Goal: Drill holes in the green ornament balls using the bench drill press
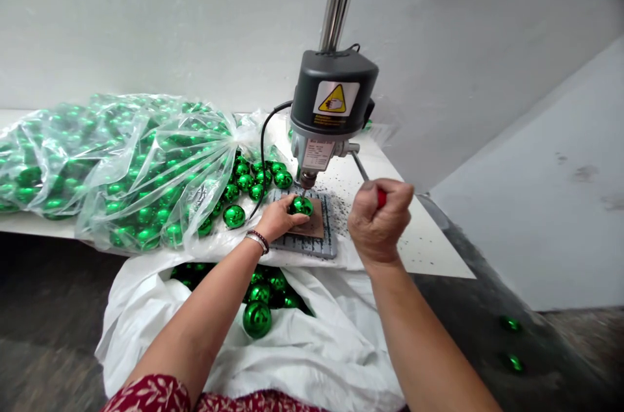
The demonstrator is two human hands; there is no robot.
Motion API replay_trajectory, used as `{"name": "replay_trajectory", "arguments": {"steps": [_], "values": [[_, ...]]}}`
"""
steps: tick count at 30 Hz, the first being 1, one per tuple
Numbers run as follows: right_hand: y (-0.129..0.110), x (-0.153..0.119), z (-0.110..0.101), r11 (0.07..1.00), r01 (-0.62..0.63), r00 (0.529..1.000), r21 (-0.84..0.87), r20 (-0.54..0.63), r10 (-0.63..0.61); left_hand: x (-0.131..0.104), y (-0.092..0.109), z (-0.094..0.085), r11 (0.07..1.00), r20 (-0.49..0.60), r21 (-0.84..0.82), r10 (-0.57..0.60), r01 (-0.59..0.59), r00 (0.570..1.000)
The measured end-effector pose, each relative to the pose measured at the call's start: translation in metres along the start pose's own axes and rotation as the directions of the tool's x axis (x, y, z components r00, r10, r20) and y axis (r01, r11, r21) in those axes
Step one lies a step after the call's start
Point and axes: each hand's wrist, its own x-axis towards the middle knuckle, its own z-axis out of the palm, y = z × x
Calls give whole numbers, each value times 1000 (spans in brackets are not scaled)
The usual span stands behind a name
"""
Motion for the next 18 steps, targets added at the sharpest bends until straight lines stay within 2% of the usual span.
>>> {"name": "replay_trajectory", "arguments": {"steps": [3, 8, 11, 13, 15, 17, 18], "values": [[-2, 8, 1, 1000, -20, 1000, 23, -8, 20, 0, 1, 0, 1000, 11, -5, 0, 0, 1000], [-16, 64, 9, 993, -118, 993, 28, 19, 117, -2, 4, 1, 1000, -33, -15, -19, 19, 999], [-24, 87, 11, 978, -207, 975, -18, 79, 208, -14, 2, -8, 999, -31, -30, 37, -38, 999], [-28, 91, 11, 964, -261, 958, -55, 105, 266, -30, -2, -23, 995, 31, -32, 99, -98, 995], [-31, 91, 11, 950, -303, 943, -78, 116, 310, -49, -8, -43, 991, 174, 3, 128, -130, 976], [-31, 89, 11, 943, -320, 937, -92, 116, 329, -67, -15, -64, 992, 351, 69, 78, -108, 933], [-31, 88, 12, 942, -321, 937, -99, 112, 331, -75, -19, -73, 991, 398, 104, 36, -84, 917]]}}
